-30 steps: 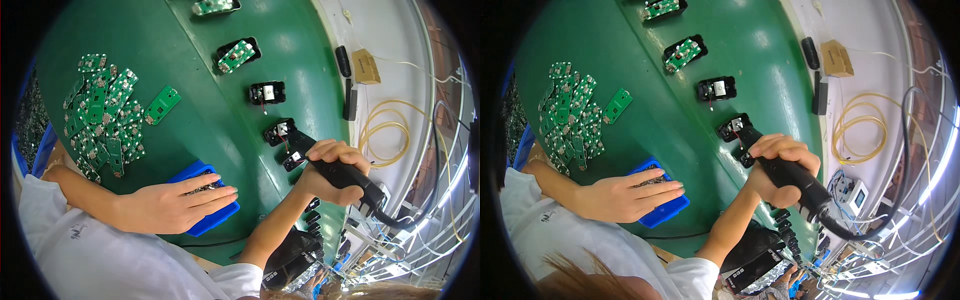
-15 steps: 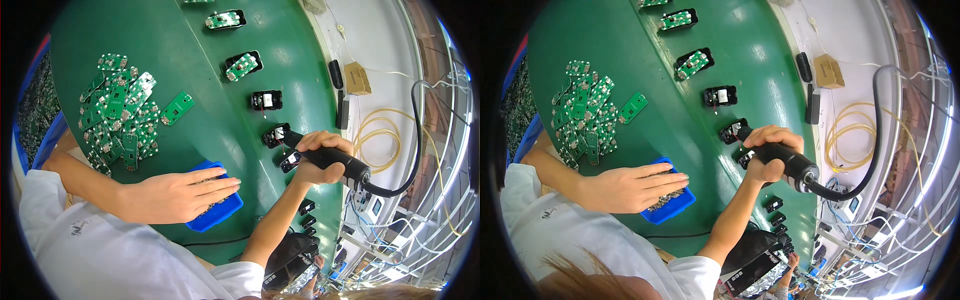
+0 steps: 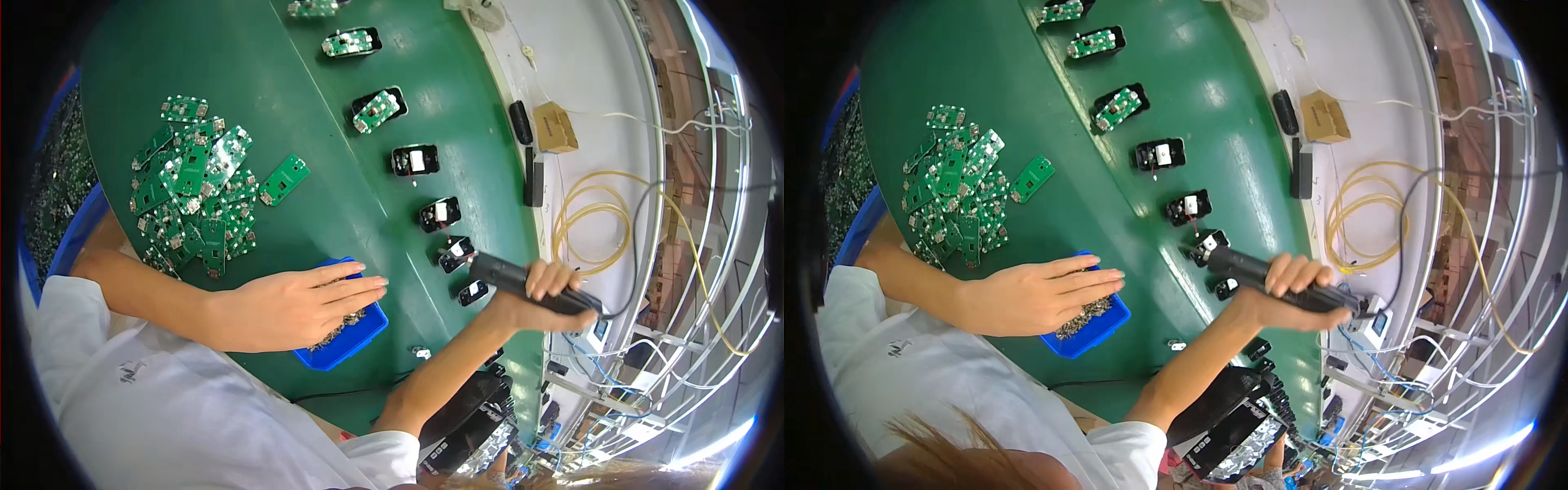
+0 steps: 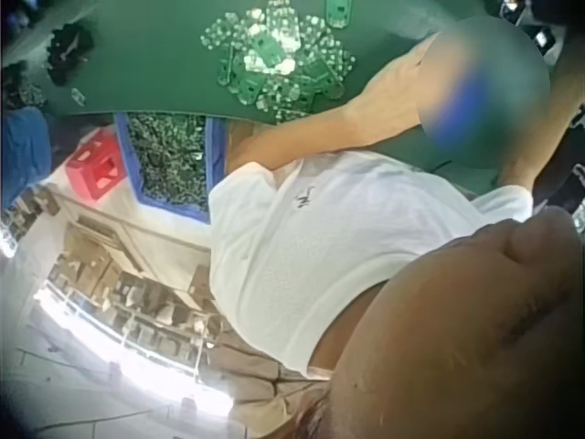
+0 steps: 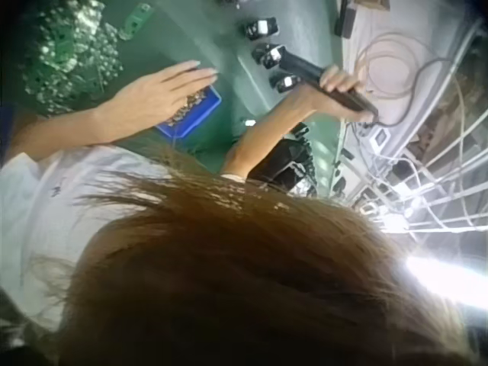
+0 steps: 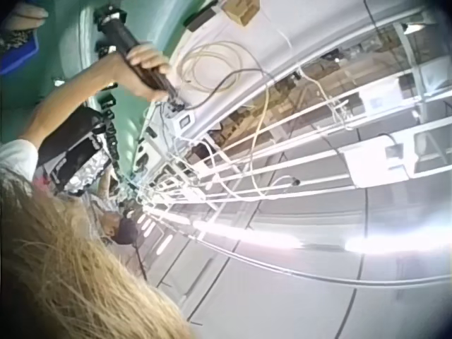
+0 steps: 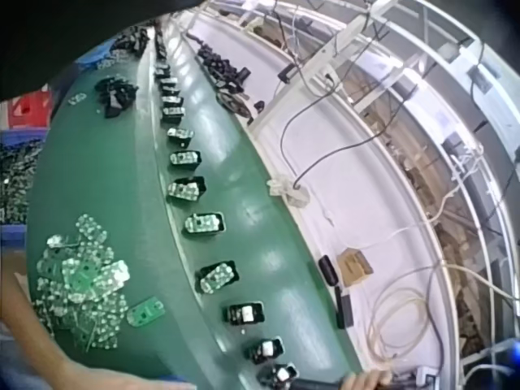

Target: Assemble electronic components into plastic housings using an electric screwdriver.

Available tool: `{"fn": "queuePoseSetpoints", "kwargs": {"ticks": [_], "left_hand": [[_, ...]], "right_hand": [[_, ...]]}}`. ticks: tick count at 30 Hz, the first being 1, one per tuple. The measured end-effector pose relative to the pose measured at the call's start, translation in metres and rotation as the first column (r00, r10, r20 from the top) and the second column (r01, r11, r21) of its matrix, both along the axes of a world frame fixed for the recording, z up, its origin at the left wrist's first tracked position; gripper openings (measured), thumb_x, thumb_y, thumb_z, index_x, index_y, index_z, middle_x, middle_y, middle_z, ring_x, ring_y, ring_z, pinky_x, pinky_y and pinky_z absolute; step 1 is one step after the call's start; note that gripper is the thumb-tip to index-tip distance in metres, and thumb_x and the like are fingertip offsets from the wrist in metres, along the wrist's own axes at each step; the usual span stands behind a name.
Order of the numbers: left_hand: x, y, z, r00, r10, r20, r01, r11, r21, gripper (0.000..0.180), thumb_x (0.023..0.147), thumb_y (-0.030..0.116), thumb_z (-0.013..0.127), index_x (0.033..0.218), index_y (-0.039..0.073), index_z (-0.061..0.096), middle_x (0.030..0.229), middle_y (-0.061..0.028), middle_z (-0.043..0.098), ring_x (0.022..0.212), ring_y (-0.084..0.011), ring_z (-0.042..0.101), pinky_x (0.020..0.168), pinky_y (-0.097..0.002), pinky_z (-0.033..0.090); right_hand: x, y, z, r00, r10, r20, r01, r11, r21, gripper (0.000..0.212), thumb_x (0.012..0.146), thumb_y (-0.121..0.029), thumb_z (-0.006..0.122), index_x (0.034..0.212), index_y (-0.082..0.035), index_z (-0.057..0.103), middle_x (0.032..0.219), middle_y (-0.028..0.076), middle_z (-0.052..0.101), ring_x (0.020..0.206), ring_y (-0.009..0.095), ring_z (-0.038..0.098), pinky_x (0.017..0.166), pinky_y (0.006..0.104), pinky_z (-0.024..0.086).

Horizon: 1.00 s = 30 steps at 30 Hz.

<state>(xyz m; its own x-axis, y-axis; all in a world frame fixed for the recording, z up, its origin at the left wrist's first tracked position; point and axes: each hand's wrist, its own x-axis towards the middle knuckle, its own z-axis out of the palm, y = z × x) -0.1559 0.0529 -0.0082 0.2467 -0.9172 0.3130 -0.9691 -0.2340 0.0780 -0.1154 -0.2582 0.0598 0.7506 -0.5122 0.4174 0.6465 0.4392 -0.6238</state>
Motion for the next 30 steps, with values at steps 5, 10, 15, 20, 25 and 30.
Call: {"fn": "queuePoseSetpoints", "kwargs": {"ticks": [5,10,15,20,25,30], "left_hand": [[-0.002,0.000,0.000,0.999,0.014,-0.047,-0.015,1.000,-0.008,0.043,0.085,0.019,0.054,0.122,0.000,0.065,0.148,-0.0132,0.046,0.142,-0.0265,0.036,0.121,-0.0417,0.025],[-0.003,-0.004,-0.009,0.992,0.016,-0.127,-0.026,0.997,-0.078,0.040,0.084,0.017,0.056,0.119,0.000,0.066,0.145,-0.0138,0.050,0.139,-0.0267,0.041,0.119,-0.0416,0.030],[-0.004,-0.004,-0.010,0.954,-0.077,-0.290,-0.055,0.904,-0.423,0.009,0.080,0.014,0.063,0.082,0.007,0.057,0.120,-0.0113,0.064,0.120,-0.0263,0.058,0.105,-0.0403,0.045],[-0.007,-0.001,-0.010,0.905,-0.168,-0.391,-0.026,0.895,-0.446,0.013,0.080,0.013,0.064,0.090,0.009,0.058,0.100,-0.0057,0.065,0.099,-0.0210,0.063,0.089,-0.0371,0.049],[-0.010,-0.008,-0.023,0.839,-0.191,-0.509,-0.098,0.868,-0.487,0.024,0.081,0.011,0.067,0.103,0.008,0.060,0.089,-0.0025,0.064,0.084,-0.0184,0.064,0.080,-0.0340,0.050],[-0.009,-0.003,-0.002,0.481,-0.406,-0.777,-0.254,0.784,-0.567,0.019,0.084,0.014,0.075,0.099,0.004,0.069,0.083,-0.0044,0.069,0.070,-0.0160,0.066,0.064,-0.0282,0.052]], "right_hand": [[-0.045,0.043,0.023,0.970,0.208,0.125,-0.198,0.976,-0.088,0.059,0.093,-0.061,0.051,0.085,-0.002,0.049,0.057,0.005,0.043,0.036,0.015,0.042,0.030,0.0267,0.036],[-0.076,0.074,0.037,0.913,0.338,0.230,-0.315,0.940,-0.130,0.054,0.092,-0.053,0.059,0.083,-0.001,0.047,0.055,0.007,0.047,0.036,0.017,0.051,0.029,0.0296,0.045],[-0.082,0.102,0.036,0.802,0.378,0.462,-0.372,0.922,-0.107,0.029,0.080,0.001,0.072,0.075,-0.003,0.044,0.050,0.007,0.047,0.031,0.017,0.050,0.026,0.0324,0.049],[-0.085,0.103,0.035,0.781,0.354,0.515,-0.367,0.927,-0.080,0.028,0.083,-0.008,0.072,0.077,-0.003,0.045,0.052,0.007,0.048,0.033,0.017,0.051,0.027,0.0325,0.048],[-0.086,0.099,0.033,0.769,0.334,0.546,-0.364,0.930,-0.056,0.031,0.087,-0.018,0.071,0.078,-0.002,0.046,0.054,0.008,0.049,0.035,0.018,0.051,0.029,0.0325,0.048],[-0.085,0.099,0.034,0.756,0.341,0.559,-0.355,0.931,-0.086,0.031,0.091,-0.027,0.066,0.083,-0.002,0.050,0.061,0.009,0.053,0.041,0.018,0.055,0.034,0.0311,0.049]]}}
